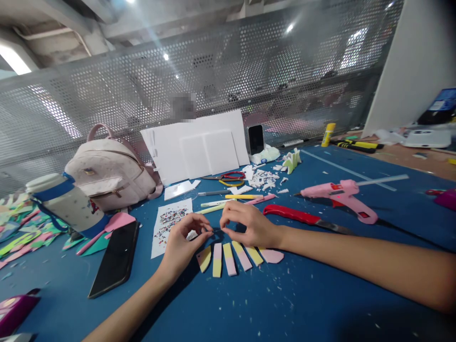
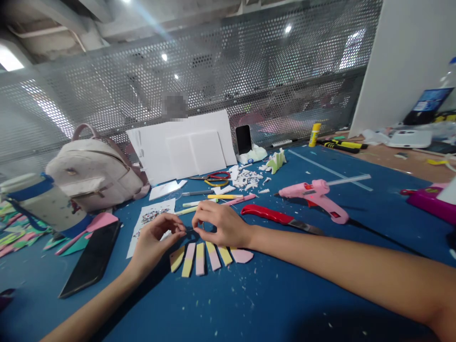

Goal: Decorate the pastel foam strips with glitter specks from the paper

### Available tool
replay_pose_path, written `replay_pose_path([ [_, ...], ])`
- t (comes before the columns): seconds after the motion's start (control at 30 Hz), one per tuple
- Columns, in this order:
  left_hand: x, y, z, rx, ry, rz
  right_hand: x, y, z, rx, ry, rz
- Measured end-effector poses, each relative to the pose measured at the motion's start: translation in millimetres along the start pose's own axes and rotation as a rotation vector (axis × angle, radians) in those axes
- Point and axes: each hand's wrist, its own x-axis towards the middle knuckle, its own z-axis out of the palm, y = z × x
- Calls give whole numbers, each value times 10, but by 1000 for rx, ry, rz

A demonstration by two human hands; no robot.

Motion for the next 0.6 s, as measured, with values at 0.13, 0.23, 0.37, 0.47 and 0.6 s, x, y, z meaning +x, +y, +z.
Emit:
replay_pose_path([
  [0.13, -16, 6, 2, 2, -8, -8, -3, 7, 4, 5, -3, 6],
  [0.23, -22, 15, 5, 6, -13, -7, -1, 9, 4, 8, -8, 12],
  [0.37, -22, 21, 8, 27, -14, -10, 8, 11, 2, 14, -13, 12],
  [0.47, -25, 23, 14, 39, -22, -13, 13, 10, 1, 19, -12, 6],
  [0.6, -26, 32, 26, 58, -28, -4, 17, 4, -1, 28, -12, -3],
])
